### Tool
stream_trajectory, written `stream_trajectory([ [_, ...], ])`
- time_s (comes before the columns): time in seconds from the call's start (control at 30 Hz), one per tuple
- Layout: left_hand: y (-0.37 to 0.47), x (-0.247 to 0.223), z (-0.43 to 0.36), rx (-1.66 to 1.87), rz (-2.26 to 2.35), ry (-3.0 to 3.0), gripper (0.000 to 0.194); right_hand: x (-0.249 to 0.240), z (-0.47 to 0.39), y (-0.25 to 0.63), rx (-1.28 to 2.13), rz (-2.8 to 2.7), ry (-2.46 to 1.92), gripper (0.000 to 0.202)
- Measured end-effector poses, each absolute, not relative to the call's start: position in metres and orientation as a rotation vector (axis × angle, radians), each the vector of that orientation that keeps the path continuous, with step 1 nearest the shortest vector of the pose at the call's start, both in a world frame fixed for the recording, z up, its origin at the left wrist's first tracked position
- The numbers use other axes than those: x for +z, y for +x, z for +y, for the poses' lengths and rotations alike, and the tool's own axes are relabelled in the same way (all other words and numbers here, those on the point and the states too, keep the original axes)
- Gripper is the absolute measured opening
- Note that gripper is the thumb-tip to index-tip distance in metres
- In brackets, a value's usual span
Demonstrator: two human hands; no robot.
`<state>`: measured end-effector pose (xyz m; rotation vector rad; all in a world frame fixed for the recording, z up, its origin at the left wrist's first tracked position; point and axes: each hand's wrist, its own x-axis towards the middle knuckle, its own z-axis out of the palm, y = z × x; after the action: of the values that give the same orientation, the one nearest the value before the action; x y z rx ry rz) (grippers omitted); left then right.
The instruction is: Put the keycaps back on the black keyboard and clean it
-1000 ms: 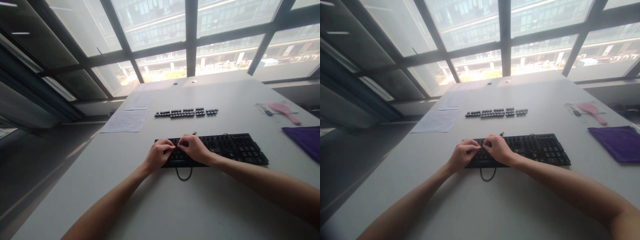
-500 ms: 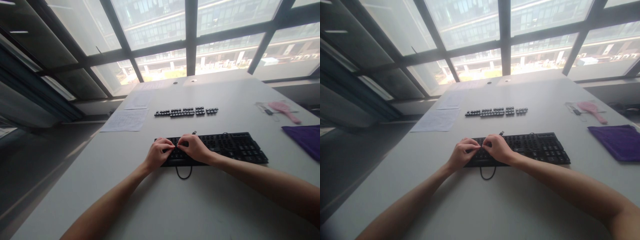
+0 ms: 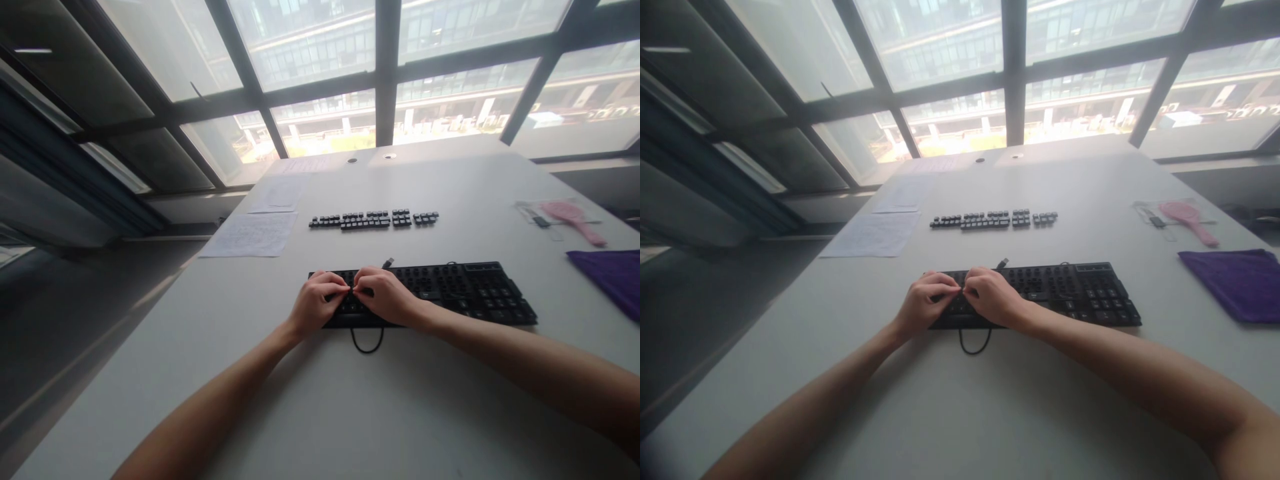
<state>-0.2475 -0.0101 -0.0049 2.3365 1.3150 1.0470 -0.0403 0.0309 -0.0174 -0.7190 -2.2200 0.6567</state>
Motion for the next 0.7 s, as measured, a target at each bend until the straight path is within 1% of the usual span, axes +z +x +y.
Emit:
stream_trajectory([
  [0.27, -0.247, -0.005, -0.011, 1.044, 1.323, 2.332, 0.015, -0.014, 0.026, -0.039, 0.633, -2.227, -0.699, 0.016],
  [0.43, -0.254, 0.010, -0.006, 1.081, 1.373, 2.329, 0.014, 0.000, 0.029, -0.033, 0.570, -2.166, -0.781, 0.016],
  [0.53, -0.263, 0.024, 0.022, 1.148, 1.500, 2.355, 0.012, 0.013, 0.055, -0.030, 0.474, -2.152, -0.928, 0.014],
  [0.6, -0.269, 0.029, 0.053, 1.170, 1.589, 2.364, 0.012, 0.019, 0.084, -0.033, 0.374, -2.157, -1.017, 0.016],
  [0.7, -0.271, 0.025, 0.106, 1.038, 1.706, 2.427, 0.016, 0.022, 0.128, -0.045, 0.194, -2.256, -1.094, 0.021],
])
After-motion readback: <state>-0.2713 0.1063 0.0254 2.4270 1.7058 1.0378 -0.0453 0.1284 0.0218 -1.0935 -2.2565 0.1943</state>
